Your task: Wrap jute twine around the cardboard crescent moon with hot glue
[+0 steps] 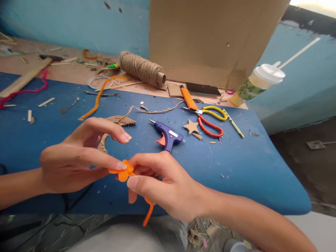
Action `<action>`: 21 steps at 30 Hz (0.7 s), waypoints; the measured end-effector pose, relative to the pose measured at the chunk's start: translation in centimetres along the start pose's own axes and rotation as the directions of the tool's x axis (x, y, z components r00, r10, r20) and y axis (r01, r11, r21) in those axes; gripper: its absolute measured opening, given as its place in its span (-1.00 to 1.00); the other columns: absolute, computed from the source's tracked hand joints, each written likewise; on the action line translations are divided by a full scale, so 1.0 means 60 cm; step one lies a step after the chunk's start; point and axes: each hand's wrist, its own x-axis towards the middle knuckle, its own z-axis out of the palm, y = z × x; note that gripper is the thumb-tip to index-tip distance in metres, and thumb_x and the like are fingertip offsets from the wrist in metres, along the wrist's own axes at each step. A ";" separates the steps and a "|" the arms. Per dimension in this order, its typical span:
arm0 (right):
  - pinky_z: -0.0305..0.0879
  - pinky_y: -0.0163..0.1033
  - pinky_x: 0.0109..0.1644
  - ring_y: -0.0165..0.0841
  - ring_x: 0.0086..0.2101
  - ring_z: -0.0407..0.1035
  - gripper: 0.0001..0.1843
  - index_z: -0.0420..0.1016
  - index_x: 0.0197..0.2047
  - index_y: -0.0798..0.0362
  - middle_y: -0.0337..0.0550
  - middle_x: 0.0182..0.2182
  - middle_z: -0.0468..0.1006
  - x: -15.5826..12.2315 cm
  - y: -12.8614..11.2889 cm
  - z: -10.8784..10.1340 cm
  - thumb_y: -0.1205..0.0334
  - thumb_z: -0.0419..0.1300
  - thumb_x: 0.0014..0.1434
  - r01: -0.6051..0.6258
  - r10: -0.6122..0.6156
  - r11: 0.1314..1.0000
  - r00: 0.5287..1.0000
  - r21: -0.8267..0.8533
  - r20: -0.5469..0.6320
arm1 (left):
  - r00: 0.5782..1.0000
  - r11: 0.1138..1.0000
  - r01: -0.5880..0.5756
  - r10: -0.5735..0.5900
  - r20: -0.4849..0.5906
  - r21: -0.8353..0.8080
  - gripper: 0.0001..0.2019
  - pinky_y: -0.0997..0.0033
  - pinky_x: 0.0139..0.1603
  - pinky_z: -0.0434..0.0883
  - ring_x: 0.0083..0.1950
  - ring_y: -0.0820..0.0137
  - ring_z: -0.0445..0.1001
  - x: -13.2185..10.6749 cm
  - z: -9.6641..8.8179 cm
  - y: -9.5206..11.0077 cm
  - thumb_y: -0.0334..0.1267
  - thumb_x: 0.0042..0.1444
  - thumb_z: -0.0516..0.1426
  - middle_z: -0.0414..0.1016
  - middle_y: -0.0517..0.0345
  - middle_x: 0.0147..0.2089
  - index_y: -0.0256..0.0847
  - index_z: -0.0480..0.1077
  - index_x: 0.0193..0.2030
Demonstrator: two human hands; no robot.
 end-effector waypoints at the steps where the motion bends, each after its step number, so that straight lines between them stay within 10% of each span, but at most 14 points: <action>1: 0.34 -0.40 -0.42 -0.50 -0.53 0.31 -0.79 0.65 -0.08 0.10 -0.19 -0.40 0.68 -0.001 0.001 -0.001 0.11 0.39 0.49 -0.015 0.015 0.998 1.000 0.066 0.010 | 1.000 1.000 0.006 -0.006 -0.014 -0.008 -0.81 0.16 0.25 0.59 0.24 0.21 0.64 0.000 0.002 -0.001 -0.28 0.45 0.40 0.64 0.07 0.27 0.21 0.76 0.01; 8: 0.27 -0.42 -0.55 -0.50 -0.62 0.35 -0.74 0.66 -0.23 0.08 -0.28 -0.55 0.59 0.000 0.006 0.012 0.12 0.54 0.40 0.013 0.012 0.986 0.989 0.164 -0.148 | 0.976 0.960 0.190 -0.208 -0.068 -0.205 -0.82 0.23 0.22 0.50 0.28 0.21 0.58 0.003 0.013 0.001 -0.24 0.50 0.37 0.64 0.06 0.21 0.07 0.64 0.17; 14: 0.16 -0.43 -0.56 -0.55 -0.63 0.22 -0.83 0.73 -0.22 0.10 -0.33 -0.59 0.52 0.008 0.012 0.018 0.21 0.54 0.40 0.191 -0.261 0.942 0.934 -0.277 -0.244 | 0.888 0.840 0.444 -0.369 0.274 -0.311 -0.73 0.34 0.09 0.42 -0.07 0.31 0.48 0.004 0.002 0.002 0.00 0.57 0.16 0.55 0.17 -0.10 -0.11 0.53 -0.07; 21: 0.17 -0.43 -0.52 -0.57 -0.61 0.24 -0.74 0.64 -0.32 0.08 -0.35 -0.57 0.56 0.009 0.016 0.015 0.25 0.49 0.44 0.175 -0.245 0.937 0.946 -0.302 -0.212 | 0.833 0.816 0.526 -0.436 0.341 -0.241 -0.76 0.39 0.02 0.40 -0.16 0.38 0.39 0.010 0.005 0.019 -0.10 0.56 0.20 0.44 0.25 -0.24 -0.14 0.46 -0.17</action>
